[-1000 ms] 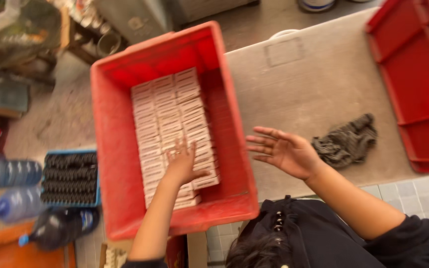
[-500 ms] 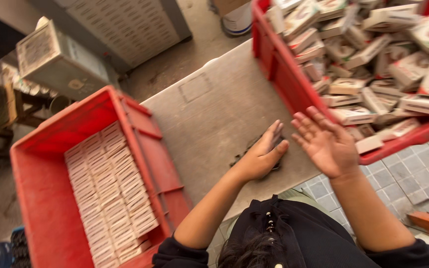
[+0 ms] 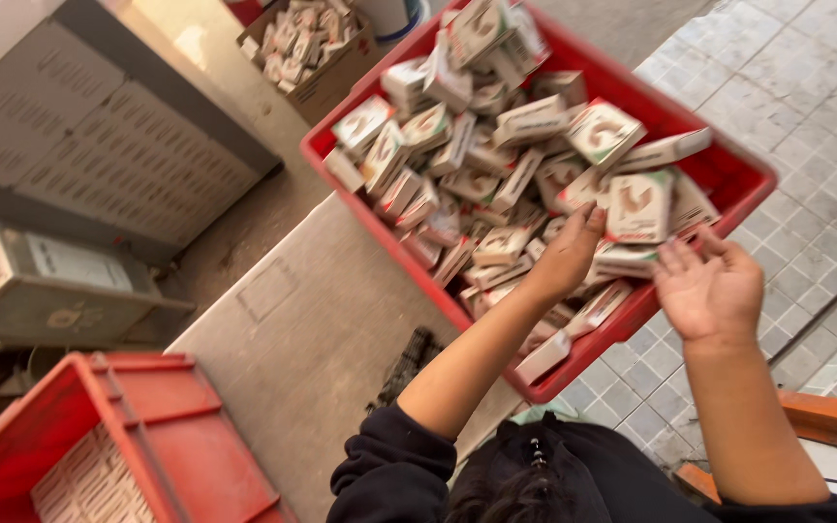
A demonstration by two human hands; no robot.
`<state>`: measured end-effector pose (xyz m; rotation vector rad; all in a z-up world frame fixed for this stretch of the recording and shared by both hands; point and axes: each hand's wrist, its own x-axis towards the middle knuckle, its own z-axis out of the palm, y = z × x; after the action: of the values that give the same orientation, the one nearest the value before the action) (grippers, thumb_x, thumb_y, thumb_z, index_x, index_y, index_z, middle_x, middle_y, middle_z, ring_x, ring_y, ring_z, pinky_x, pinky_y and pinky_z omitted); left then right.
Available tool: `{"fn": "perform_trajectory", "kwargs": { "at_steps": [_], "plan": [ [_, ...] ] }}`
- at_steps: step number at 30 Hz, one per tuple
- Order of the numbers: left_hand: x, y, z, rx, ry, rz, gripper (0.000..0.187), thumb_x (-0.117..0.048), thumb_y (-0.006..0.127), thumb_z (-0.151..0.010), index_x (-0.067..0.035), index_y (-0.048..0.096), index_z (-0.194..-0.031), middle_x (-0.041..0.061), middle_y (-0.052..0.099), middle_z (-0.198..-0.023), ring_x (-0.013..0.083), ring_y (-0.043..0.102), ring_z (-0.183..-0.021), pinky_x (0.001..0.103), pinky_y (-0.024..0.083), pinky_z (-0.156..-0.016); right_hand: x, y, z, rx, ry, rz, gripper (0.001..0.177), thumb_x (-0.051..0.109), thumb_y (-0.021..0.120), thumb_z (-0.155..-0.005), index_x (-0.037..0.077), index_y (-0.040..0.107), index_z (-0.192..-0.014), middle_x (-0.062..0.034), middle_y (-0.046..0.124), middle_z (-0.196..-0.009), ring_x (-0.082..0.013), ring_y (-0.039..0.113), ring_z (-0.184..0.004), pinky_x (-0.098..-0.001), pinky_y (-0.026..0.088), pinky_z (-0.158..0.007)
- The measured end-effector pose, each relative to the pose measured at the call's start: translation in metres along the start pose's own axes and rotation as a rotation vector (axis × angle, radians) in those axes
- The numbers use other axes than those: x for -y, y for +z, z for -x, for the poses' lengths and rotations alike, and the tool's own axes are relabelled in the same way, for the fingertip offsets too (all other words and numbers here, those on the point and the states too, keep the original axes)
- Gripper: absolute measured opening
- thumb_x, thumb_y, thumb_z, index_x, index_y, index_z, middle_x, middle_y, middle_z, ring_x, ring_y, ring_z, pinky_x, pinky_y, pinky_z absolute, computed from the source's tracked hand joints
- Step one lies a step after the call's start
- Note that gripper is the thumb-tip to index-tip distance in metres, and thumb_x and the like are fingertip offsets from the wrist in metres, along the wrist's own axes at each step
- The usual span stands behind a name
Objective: The person cleans individual boxes using a cloth and then stacks them into a large red crate.
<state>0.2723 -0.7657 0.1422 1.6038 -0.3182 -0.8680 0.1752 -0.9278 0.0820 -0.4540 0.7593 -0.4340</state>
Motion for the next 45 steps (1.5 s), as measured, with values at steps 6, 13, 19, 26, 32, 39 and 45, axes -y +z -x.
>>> {"fn": "perform_trajectory", "kwargs": {
  "at_steps": [6,13,19,26,32,39,45],
  "plan": [
    [0.02,0.024,-0.102,0.117,0.205,-0.305,0.095,-0.07,0.018,-0.082,-0.003,0.028,-0.148,0.018,0.027,-0.156,0.0444,0.004,-0.148,0.051,0.008,-0.118,0.015,0.044,0.018,-0.096,0.105,0.064,0.033,0.02,0.048,-0.077,0.022,0.043,-0.109,-0.0111,0.05,-0.127,-0.0304,0.053,-0.115,-0.0451,0.038,-0.11],
    [0.029,0.014,-0.107,0.153,0.262,-0.489,0.079,-0.065,0.017,-0.099,-0.007,0.037,-0.149,0.024,0.039,-0.148,0.0497,0.024,-0.142,0.059,0.016,-0.118,0.002,0.012,-0.007,-0.018,0.045,-0.111,0.084,0.017,0.055,-0.088,0.02,0.005,-0.156,-0.0175,-0.017,-0.159,-0.049,-0.007,-0.144,-0.0624,0.014,-0.116],
    [0.03,0.0,-0.093,-0.006,0.313,-0.376,0.067,-0.056,0.025,-0.102,-0.007,0.043,-0.143,0.024,0.043,-0.141,0.0459,0.036,-0.136,0.055,0.027,-0.116,-0.004,-0.011,-0.018,0.056,-0.04,0.015,0.065,0.019,0.052,-0.089,0.011,0.03,-0.149,-0.0195,0.018,-0.158,-0.038,0.017,-0.148,-0.0494,0.025,-0.117],
    [0.022,-0.042,0.006,-0.172,0.344,-0.189,0.073,-0.058,0.017,-0.1,-0.005,0.034,-0.147,0.031,0.042,-0.143,0.0495,0.034,-0.136,0.057,0.022,-0.117,-0.041,0.053,0.036,0.281,-0.366,0.474,0.058,0.003,0.04,-0.088,0.01,0.038,-0.145,0.0002,0.046,-0.14,-0.0107,0.044,-0.127,-0.0253,0.034,-0.1],
    [0.042,-0.104,0.151,-0.541,0.472,-0.16,0.078,-0.06,0.017,-0.099,-0.001,0.028,-0.15,0.033,0.038,-0.144,0.0505,0.031,-0.138,0.055,0.02,-0.118,-0.133,0.086,0.107,0.763,-0.326,0.526,0.066,-0.006,0.037,-0.087,0.002,0.025,-0.151,-0.0119,0.034,-0.154,-0.0202,0.033,-0.143,-0.0303,0.032,-0.116],
    [0.152,-0.153,0.313,-0.928,0.121,0.118,0.077,-0.056,0.019,-0.1,0.0,0.024,-0.152,0.027,0.026,-0.154,0.0401,0.023,-0.143,0.051,0.019,-0.118,-0.3,0.075,0.181,0.983,0.056,0.864,0.07,-0.006,0.052,-0.084,0.009,0.034,-0.15,-0.01,0.044,-0.148,-0.0197,0.039,-0.138,-0.0309,0.033,-0.11],
    [0.301,-0.164,0.366,-0.99,-0.309,0.313,0.073,-0.037,0.053,-0.098,0.001,0.021,-0.152,0.029,0.032,-0.151,0.0362,0.041,-0.136,0.047,0.037,-0.112,-0.418,0.02,0.194,0.938,0.501,1.324,0.083,0.004,0.064,-0.08,0.017,0.03,-0.154,-0.0158,0.034,-0.154,-0.0273,0.028,-0.144,-0.0383,0.024,-0.118]
  ]
}}
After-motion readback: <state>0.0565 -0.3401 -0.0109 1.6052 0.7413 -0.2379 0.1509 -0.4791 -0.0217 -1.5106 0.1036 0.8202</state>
